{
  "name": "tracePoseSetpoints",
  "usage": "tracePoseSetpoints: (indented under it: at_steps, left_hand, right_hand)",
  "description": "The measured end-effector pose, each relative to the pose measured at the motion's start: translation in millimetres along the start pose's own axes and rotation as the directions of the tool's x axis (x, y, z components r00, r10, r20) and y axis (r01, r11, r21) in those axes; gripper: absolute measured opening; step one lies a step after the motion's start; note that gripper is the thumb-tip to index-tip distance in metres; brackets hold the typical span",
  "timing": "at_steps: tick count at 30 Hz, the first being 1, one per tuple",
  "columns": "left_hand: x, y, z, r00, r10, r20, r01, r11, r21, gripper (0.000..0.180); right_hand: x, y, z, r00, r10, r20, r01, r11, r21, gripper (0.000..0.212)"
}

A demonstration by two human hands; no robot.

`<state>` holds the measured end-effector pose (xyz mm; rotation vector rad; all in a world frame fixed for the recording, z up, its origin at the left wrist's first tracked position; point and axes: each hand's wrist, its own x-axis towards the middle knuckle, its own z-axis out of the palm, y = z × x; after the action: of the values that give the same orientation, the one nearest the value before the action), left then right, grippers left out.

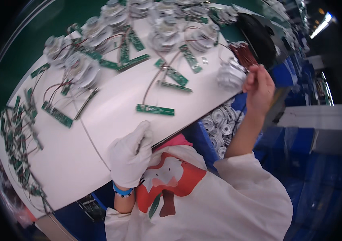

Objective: The person assembles LED light components by hand, connecting wires to an LED circuit board and fitting the board into a light fixture housing with a white plastic base.

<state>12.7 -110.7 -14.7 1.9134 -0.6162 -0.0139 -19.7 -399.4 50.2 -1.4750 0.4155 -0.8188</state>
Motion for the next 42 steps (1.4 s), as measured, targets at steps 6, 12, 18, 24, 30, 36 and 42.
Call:
tracePoseSetpoints:
  at_steps: [6,12,18,24,30,36,42]
  left_hand:
    - [-0.9,7.9,-20.2,0.979,-0.192,0.076,0.206,0.921,-0.330,0.044]
    - [-19.2,14.5,-37.5,0.875,-0.438,-0.207,0.124,0.614,-0.779,0.066]
    - [-39.3,2.1,-47.5,0.964,-0.228,-0.138,0.148,0.888,-0.436,0.078]
    - [-14.5,2.1,-42.6,0.849,0.167,-0.501,-0.053,0.971,0.233,0.078]
    - [-18.4,-6.6,-40.6,0.887,0.034,-0.460,0.071,0.975,0.209,0.061]
    - [-35.6,-2.9,-65.0,0.957,-0.053,-0.286,0.161,0.915,0.371,0.058]
    - [-86.5,-3.0,-144.7,0.813,0.005,-0.583,0.403,0.717,0.569,0.051]
  right_hand:
    - [-74.6,-25.1,66.2,0.919,-0.222,0.325,0.173,0.970,0.173,0.032]
    - [-115.7,-18.1,124.7,0.456,-0.386,0.802,0.347,0.907,0.239,0.010]
    - [-134.6,-11.0,142.1,0.425,-0.314,0.849,0.381,0.913,0.147,0.018]
    - [-134.3,-10.4,143.1,0.371,-0.355,0.858,0.541,0.834,0.111,0.019]
    - [-147.0,10.6,134.0,0.353,-0.253,0.901,0.490,0.870,0.052,0.019]
    - [-155.2,21.4,124.7,0.323,-0.079,0.943,0.363,0.931,-0.047,0.015]
    - [-149.0,18.7,123.4,0.314,0.072,0.947,0.266,0.951,-0.161,0.012]
